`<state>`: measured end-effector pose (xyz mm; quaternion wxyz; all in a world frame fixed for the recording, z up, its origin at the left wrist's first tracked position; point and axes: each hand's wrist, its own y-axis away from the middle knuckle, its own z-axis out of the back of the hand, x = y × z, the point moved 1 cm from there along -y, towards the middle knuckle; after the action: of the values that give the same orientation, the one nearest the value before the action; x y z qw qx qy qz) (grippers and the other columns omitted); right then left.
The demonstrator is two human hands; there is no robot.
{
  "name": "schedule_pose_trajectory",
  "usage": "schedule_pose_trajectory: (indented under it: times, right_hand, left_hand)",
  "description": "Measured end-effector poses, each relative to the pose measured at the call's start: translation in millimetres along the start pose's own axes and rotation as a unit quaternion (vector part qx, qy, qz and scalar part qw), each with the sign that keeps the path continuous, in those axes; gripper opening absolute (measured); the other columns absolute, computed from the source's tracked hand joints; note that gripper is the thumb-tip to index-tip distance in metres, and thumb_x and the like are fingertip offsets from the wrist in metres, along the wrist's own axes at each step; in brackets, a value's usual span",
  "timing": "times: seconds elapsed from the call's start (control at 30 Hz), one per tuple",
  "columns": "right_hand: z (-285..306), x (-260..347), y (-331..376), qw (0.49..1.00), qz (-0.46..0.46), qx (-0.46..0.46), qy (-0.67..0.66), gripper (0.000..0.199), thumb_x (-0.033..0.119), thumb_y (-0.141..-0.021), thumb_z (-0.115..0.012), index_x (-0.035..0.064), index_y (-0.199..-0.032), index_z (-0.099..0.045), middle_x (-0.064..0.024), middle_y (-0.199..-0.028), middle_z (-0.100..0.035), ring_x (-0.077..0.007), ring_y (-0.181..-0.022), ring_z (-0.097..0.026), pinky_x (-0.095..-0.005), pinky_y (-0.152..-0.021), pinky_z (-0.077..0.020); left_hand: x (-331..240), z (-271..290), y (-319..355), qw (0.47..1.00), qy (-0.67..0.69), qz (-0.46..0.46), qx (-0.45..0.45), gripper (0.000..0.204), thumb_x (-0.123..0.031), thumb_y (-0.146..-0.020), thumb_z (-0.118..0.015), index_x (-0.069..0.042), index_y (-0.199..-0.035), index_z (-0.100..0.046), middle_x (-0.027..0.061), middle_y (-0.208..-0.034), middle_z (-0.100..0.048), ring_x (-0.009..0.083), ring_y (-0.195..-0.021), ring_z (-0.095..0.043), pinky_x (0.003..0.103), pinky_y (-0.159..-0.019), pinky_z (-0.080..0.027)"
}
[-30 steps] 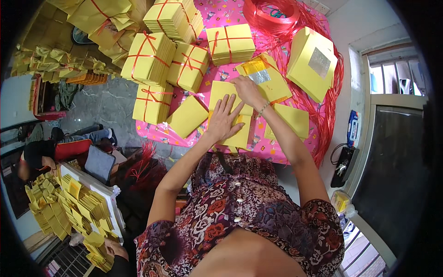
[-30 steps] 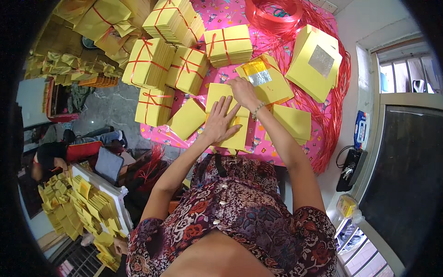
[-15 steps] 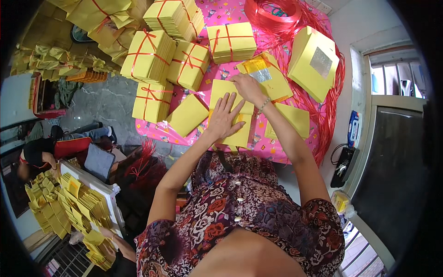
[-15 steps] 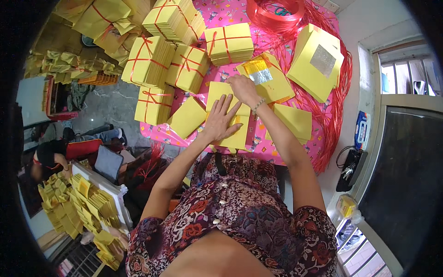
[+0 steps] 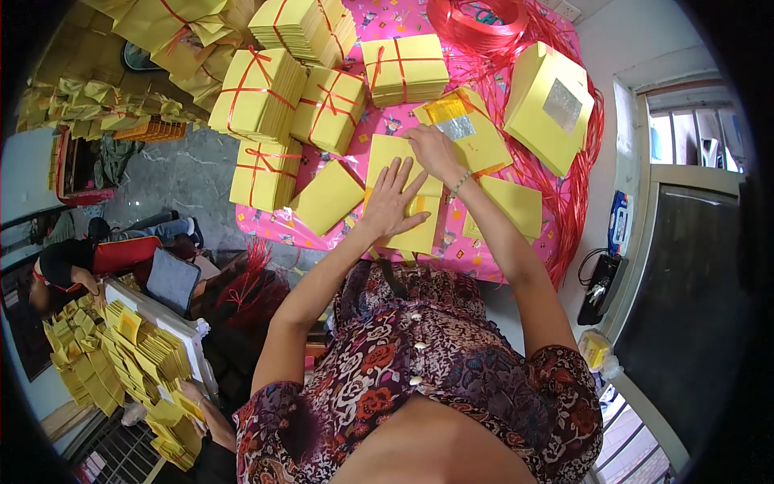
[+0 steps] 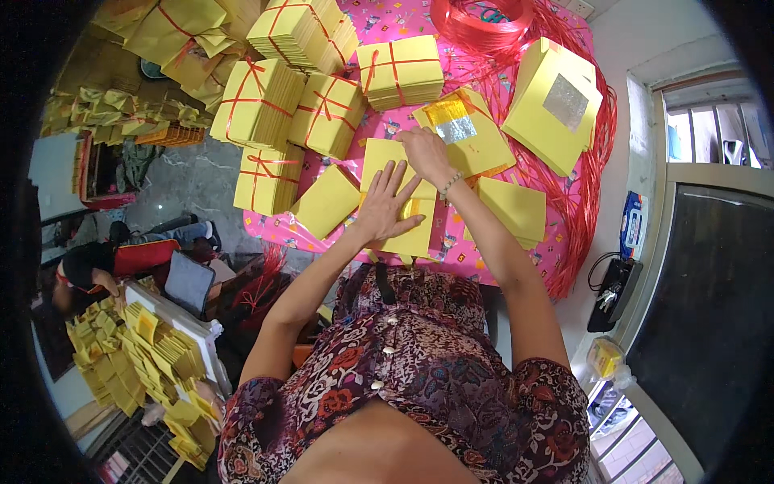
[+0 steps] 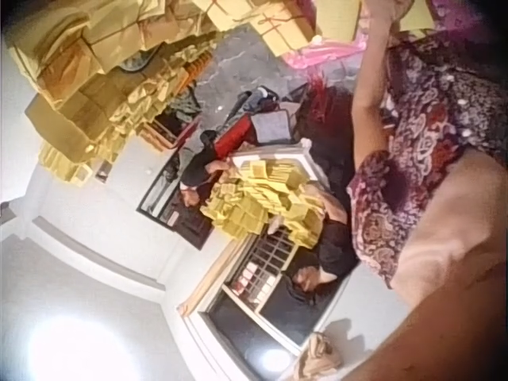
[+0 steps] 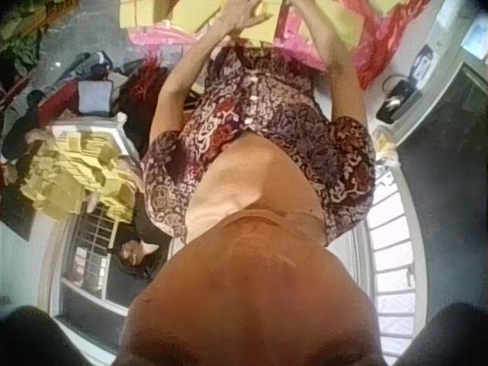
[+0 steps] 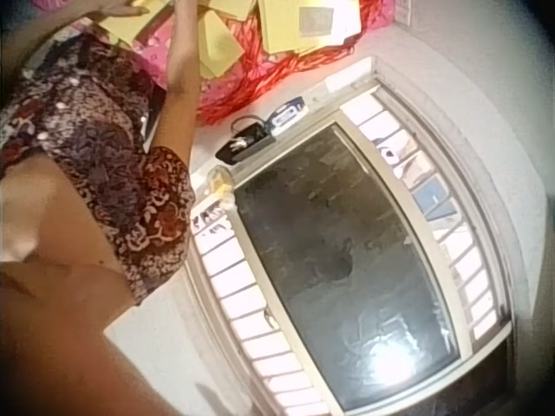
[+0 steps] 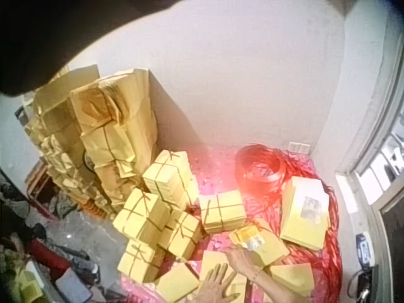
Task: Sorting and stacking yellow paper sheets with foil inserts.
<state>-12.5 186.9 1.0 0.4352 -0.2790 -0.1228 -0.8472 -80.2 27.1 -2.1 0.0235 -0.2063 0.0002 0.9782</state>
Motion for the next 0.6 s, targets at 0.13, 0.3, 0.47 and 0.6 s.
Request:
schedule_pose_trajectory:
  times: [0.13, 0.3, 0.47, 0.6]
  right_hand:
    - [12.6, 21.3, 23.4, 0.98, 0.051, -0.191, 0.021, 0.015, 0.008, -0.082, -0.058, 0.0052, -0.097, -0.058, -0.0137, -0.085, -0.057, -0.0325, -0.083, -0.055, -0.0416, -0.072, -0.0459]
    - [-9.5, 23.1, 92.2, 0.996, -0.059, -0.058, -0.032, 0.013, 0.008, -0.082, -0.059, 0.0019, -0.09, -0.05, -0.0132, -0.083, -0.051, -0.0318, -0.082, -0.052, -0.0419, -0.071, -0.0433]
    - [-24.0, 20.2, 106.2, 0.994, -0.017, -0.107, -0.009, 0.011, 0.009, -0.084, -0.058, 0.0046, -0.088, -0.049, -0.012, -0.083, -0.05, -0.0309, -0.081, -0.051, -0.0401, -0.072, -0.0445]
    - [-25.8, 15.3, 109.3, 0.994, -0.009, -0.109, -0.009, 0.011, 0.008, -0.084, -0.058, 0.0047, -0.088, -0.049, -0.0118, -0.082, -0.049, -0.0307, -0.081, -0.051, -0.04, -0.073, -0.0439]
  left_hand:
    - [3.8, -1.4, 1.3, 1.0, -0.006, -0.002, 0.008, 0.086, -0.062, -0.077, -0.053, -0.015, -0.144, -0.028, 0.0231, -0.149, -0.017, 0.0428, -0.137, -0.013, 0.052, -0.111, -0.015]
    - [5.6, -3.8, 1.7, 1.0, -0.006, -0.002, 0.02, 0.091, -0.064, -0.074, -0.056, -0.016, -0.145, -0.026, 0.0229, -0.15, -0.015, 0.043, -0.138, -0.011, 0.052, -0.111, -0.015]
    - [6.2, -0.6, 1.1, 1.0, -0.015, -0.011, 0.021, 0.093, -0.063, -0.073, -0.057, -0.015, -0.146, -0.024, 0.0215, -0.15, -0.014, 0.041, -0.138, -0.012, 0.051, -0.111, -0.016]
    - [20.9, 6.9, 12.0, 1.0, 0.004, -0.009, 0.012, 0.094, -0.063, -0.074, -0.057, -0.013, -0.146, -0.023, 0.0206, -0.15, -0.016, 0.04, -0.138, -0.013, 0.05, -0.111, -0.017]
